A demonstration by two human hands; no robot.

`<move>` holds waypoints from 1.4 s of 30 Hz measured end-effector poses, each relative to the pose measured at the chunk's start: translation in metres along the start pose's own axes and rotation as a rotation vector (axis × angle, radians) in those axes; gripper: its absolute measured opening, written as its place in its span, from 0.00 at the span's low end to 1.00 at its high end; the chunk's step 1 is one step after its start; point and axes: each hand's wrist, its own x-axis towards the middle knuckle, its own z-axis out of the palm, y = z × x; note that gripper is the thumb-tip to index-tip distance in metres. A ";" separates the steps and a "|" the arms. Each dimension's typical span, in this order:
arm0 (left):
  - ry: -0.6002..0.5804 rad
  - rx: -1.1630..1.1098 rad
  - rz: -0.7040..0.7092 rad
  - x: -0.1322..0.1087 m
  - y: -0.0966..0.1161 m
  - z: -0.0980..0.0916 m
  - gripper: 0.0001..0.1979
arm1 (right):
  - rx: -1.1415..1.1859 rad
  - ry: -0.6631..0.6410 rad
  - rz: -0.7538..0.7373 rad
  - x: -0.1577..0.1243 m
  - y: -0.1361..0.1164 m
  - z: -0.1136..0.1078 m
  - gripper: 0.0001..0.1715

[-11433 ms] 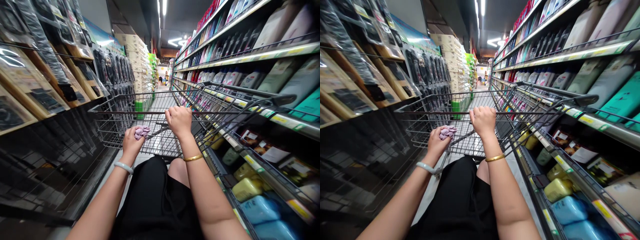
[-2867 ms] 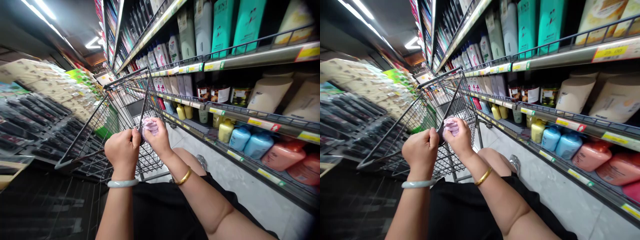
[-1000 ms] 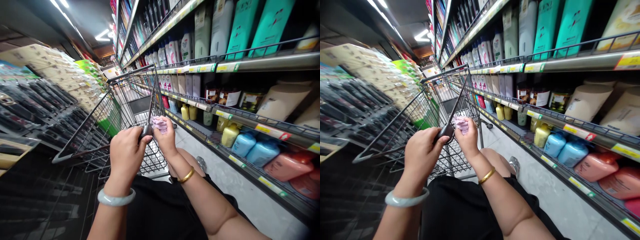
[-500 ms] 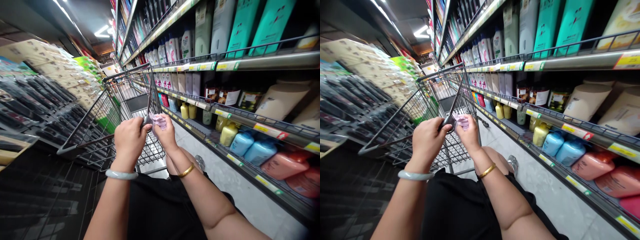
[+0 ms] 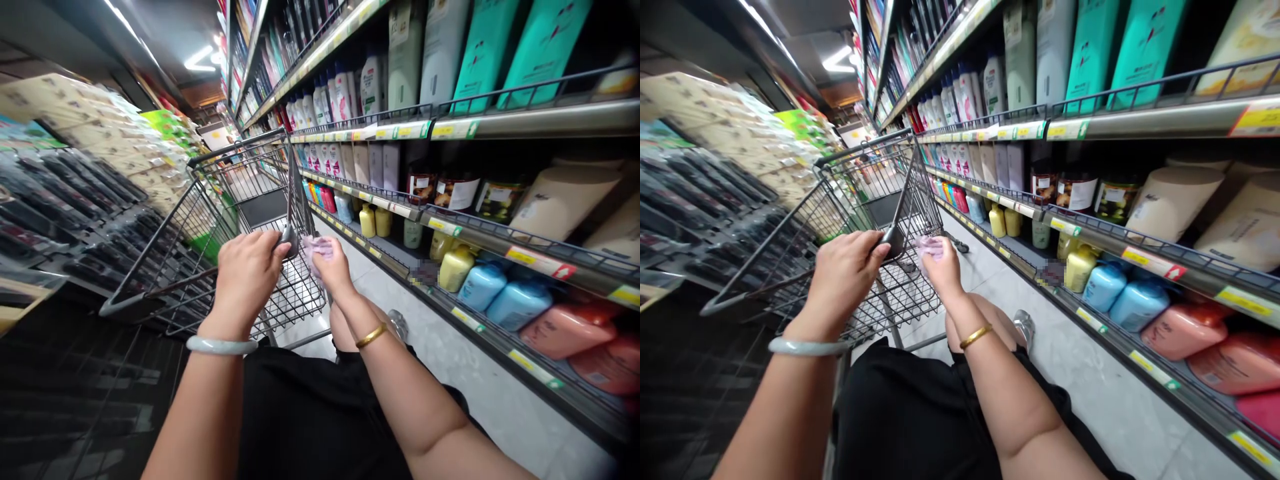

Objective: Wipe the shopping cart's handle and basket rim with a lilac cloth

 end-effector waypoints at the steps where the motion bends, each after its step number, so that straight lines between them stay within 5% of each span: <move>1: 0.000 -0.002 -0.029 -0.003 -0.005 -0.002 0.16 | -0.022 0.003 0.041 0.001 0.005 -0.001 0.19; 4: -0.009 0.051 -0.160 -0.013 -0.020 -0.004 0.19 | 0.057 -0.034 0.014 -0.003 -0.006 0.002 0.18; 7: -0.050 0.138 -0.232 -0.020 -0.026 0.002 0.22 | 0.137 -0.069 -0.173 -0.015 -0.034 0.008 0.19; 10: -0.021 0.178 -0.252 -0.021 -0.026 0.009 0.22 | 0.075 -0.030 -0.287 -0.018 -0.035 0.011 0.20; 16: 0.014 0.189 -0.261 -0.018 -0.022 0.013 0.22 | 0.164 0.007 0.047 -0.007 -0.012 0.005 0.17; 22: 0.015 0.181 -0.266 -0.018 -0.019 0.012 0.23 | 0.249 -0.060 -0.297 -0.019 -0.047 0.005 0.21; 28: 0.030 0.140 -0.228 -0.019 -0.020 0.011 0.24 | 0.127 0.003 0.082 -0.007 -0.014 0.001 0.15; 32: -0.007 0.138 -0.217 -0.019 -0.021 0.008 0.22 | 0.309 -0.071 -0.181 -0.016 -0.050 -0.003 0.18; 35: -0.012 0.093 -0.206 -0.021 -0.023 0.007 0.18 | 0.222 -0.083 -0.340 -0.023 -0.061 -0.002 0.20; 40: -0.022 0.035 -0.229 -0.023 -0.026 0.007 0.14 | 0.082 -0.007 -0.017 -0.014 -0.022 0.001 0.16; 42: -0.019 0.012 -0.237 -0.023 -0.026 0.008 0.13 | 0.147 -0.005 0.003 -0.013 -0.022 0.001 0.17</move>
